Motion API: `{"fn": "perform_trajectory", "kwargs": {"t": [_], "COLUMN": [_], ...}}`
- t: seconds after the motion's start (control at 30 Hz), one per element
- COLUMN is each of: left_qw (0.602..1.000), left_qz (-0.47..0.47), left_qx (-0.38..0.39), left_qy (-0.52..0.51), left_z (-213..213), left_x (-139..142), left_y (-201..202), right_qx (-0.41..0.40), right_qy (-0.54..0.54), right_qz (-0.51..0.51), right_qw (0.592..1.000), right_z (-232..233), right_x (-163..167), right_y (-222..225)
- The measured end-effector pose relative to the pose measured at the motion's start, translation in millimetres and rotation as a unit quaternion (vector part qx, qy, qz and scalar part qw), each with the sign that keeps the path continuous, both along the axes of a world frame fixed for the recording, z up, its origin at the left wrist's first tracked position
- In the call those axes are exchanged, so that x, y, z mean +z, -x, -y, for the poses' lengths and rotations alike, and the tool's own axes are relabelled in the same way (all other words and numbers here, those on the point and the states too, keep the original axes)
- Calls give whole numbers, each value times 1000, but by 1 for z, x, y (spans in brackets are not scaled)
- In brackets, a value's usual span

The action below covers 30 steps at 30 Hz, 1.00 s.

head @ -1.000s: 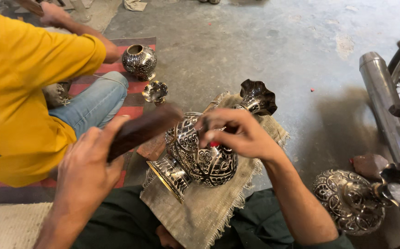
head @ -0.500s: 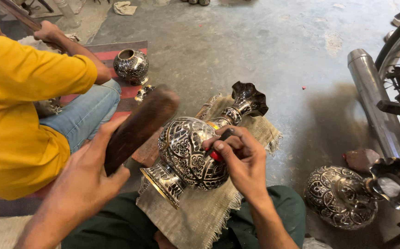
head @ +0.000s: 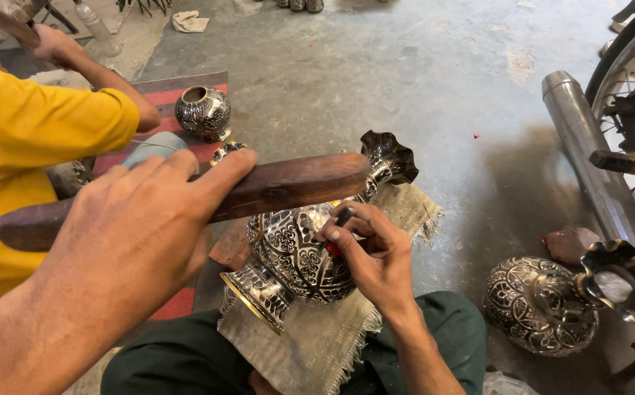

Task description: The person sits on the floor and uses a hammer and chisel to engrave intricate patterns onto a silver-colored metal vase. They repeatedly strike the chisel with the hammer to create detailed designs on the vase's surface.

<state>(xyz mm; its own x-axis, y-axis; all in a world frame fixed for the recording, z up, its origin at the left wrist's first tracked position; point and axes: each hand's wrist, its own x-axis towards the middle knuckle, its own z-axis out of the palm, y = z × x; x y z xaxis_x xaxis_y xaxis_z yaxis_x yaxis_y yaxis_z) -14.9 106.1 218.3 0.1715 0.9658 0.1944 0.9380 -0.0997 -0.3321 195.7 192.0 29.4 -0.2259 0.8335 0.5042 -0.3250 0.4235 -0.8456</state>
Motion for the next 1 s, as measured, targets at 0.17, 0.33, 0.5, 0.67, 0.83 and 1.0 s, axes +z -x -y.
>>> {"fn": "perform_trajectory", "kwargs": {"t": [0.17,0.33,0.5,0.67,0.83,1.0], "left_qw": [994,998,999,998,1000,997], "left_qz": [44,37,-17,56,-9,-70], "left_qx": [-86,-39,-29,13,-9,-16], "left_qy": [-51,19,-8,40,-2,-21], "left_z": [-1,-3,-1,-3,-1,0], "left_x": [9,13,14,12,9,10], "left_y": [-10,-11,-9,-6,-1,2], "right_qx": [-14,-19,-25,-26,-27,-40], "right_qy": [5,8,-46,-46,-43,-21], "right_qz": [13,27,39,48,56,89], "right_qw": [1000,999,998,997,997,995], "right_z": [1,1,-4,-4,-4,-3], "right_x": [-2,-3,-5,-7,-8,-6], "right_y": [1,0,0,-1,-3,-3]}}
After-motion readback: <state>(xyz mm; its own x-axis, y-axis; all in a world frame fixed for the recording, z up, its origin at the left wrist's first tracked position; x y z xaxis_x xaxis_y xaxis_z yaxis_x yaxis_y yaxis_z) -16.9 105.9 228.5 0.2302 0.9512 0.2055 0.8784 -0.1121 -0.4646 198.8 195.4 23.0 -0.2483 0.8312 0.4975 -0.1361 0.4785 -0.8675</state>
